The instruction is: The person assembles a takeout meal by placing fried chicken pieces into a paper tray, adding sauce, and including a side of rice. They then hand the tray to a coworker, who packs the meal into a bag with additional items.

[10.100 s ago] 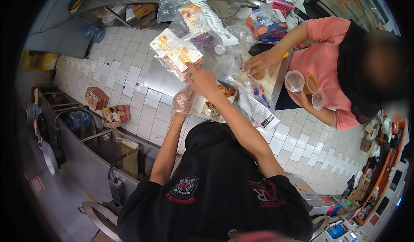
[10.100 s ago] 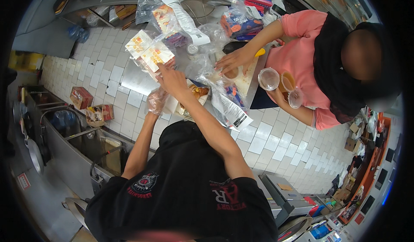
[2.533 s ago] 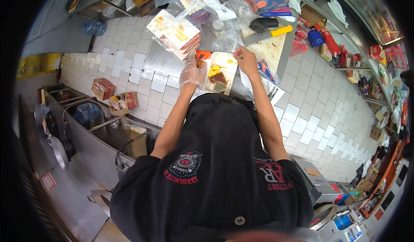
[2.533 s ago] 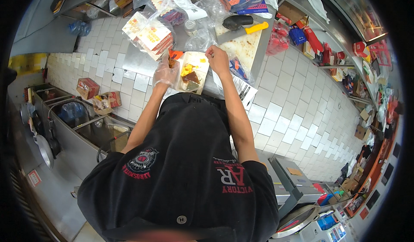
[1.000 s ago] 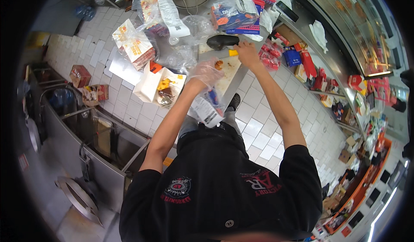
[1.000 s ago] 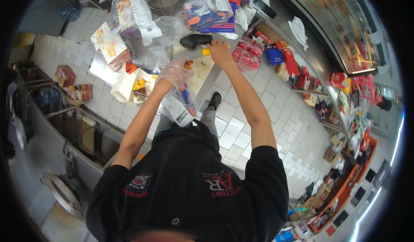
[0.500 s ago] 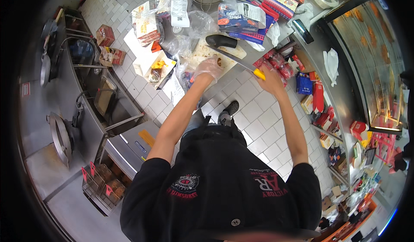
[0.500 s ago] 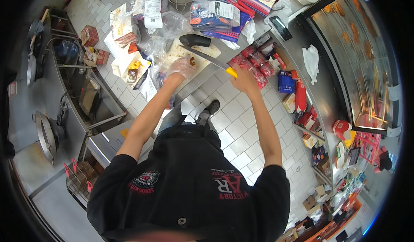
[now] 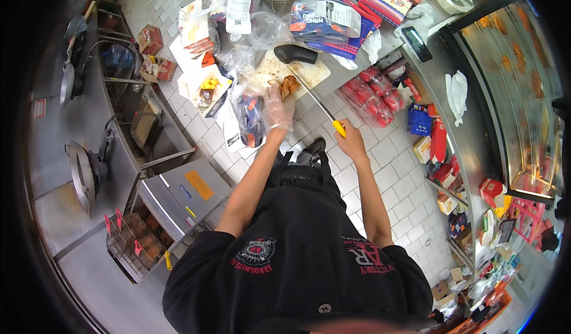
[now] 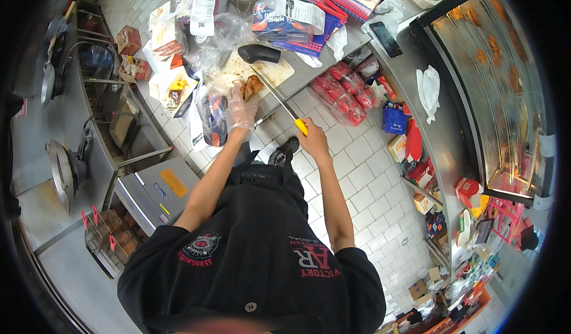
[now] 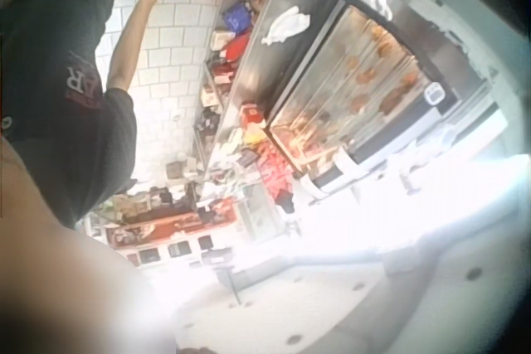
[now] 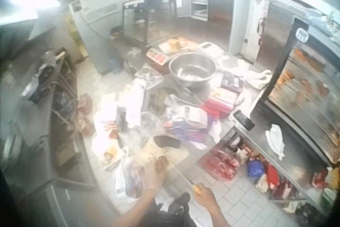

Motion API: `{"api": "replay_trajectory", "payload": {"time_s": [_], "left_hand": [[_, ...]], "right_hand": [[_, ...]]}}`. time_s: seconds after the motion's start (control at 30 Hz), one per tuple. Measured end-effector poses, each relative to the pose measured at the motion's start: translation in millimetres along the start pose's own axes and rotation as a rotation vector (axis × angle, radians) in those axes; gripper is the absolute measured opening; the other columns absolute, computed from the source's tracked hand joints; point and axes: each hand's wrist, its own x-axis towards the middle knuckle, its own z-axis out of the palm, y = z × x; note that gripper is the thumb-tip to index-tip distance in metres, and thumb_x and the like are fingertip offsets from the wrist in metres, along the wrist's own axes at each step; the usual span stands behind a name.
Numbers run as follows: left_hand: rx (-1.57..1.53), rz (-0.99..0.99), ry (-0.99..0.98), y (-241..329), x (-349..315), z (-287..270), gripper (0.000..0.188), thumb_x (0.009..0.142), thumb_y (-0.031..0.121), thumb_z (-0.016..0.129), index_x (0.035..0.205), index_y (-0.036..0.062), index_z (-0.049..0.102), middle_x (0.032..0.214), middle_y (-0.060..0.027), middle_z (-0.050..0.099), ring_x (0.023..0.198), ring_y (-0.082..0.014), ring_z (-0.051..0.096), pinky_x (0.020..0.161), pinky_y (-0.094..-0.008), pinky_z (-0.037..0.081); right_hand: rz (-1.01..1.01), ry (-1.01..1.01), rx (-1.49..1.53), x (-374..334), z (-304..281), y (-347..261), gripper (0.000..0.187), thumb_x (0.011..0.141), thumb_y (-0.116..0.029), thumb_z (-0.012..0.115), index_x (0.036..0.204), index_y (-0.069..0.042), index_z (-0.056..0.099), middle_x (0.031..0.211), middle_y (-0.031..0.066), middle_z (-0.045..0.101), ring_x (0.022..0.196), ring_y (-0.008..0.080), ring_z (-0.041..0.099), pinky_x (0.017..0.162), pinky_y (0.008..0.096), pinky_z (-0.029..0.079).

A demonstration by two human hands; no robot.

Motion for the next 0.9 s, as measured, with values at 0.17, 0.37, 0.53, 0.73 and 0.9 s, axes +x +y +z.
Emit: {"api": "replay_trajectory", "payload": {"time_s": [0.17,0.37,0.53,0.73,0.9], "left_hand": [[-0.177,-0.134,0.010,-8,-5,8,0.068,0.085,0.023,0.076,0.146,0.0050,0.051,0.138,-0.0218,0.059,0.127,-0.0378,0.057,0.109,-0.0462,0.046],[-0.187,-0.129,-0.038,-5,12,0,0.061,0.083,0.017,0.073,0.140,0.0042,0.055,0.130,-0.0213,0.062,0.124,-0.0375,0.059,0.107,-0.0466,0.046],[-0.306,-0.115,-0.062,-10,16,-12,0.060,0.079,0.008,0.069,0.137,0.0041,0.056,0.131,-0.0216,0.060,0.125,-0.0379,0.056,0.108,-0.0461,0.045],[-0.239,-0.012,-0.069,-20,28,-8,0.055,0.080,0.000,0.062,0.135,0.0055,0.056,0.130,-0.0202,0.060,0.122,-0.0390,0.057,0.108,-0.0459,0.045],[-0.161,0.142,-0.073,-25,49,-9,0.046,0.090,-0.001,0.054,0.134,0.0085,0.056,0.131,-0.0214,0.062,0.116,-0.0379,0.063,0.098,-0.0474,0.052]], "right_hand": [[-0.035,-0.022,-0.026,17,-6,-11,0.033,0.087,-0.020,0.065,0.117,-0.008,0.059,0.090,0.0233,0.071,0.090,0.0468,0.068,0.077,0.0533,0.052],[-0.094,-0.018,-0.042,25,-26,-15,0.032,0.087,-0.019,0.066,0.115,-0.007,0.059,0.089,0.0238,0.071,0.087,0.0473,0.068,0.075,0.0532,0.052],[-0.113,0.038,-0.119,7,-32,-24,0.031,0.087,-0.018,0.066,0.115,-0.005,0.058,0.088,0.0249,0.070,0.085,0.0471,0.068,0.073,0.0519,0.052],[-0.011,0.074,-0.073,-14,-29,-36,0.028,0.087,-0.013,0.066,0.113,-0.003,0.060,0.086,0.0243,0.070,0.082,0.0434,0.070,0.071,0.0455,0.053],[-0.005,0.096,-0.019,-2,-32,-33,0.029,0.087,-0.011,0.067,0.114,-0.002,0.060,0.086,0.0230,0.069,0.078,0.0378,0.070,0.070,0.0411,0.053]]}}
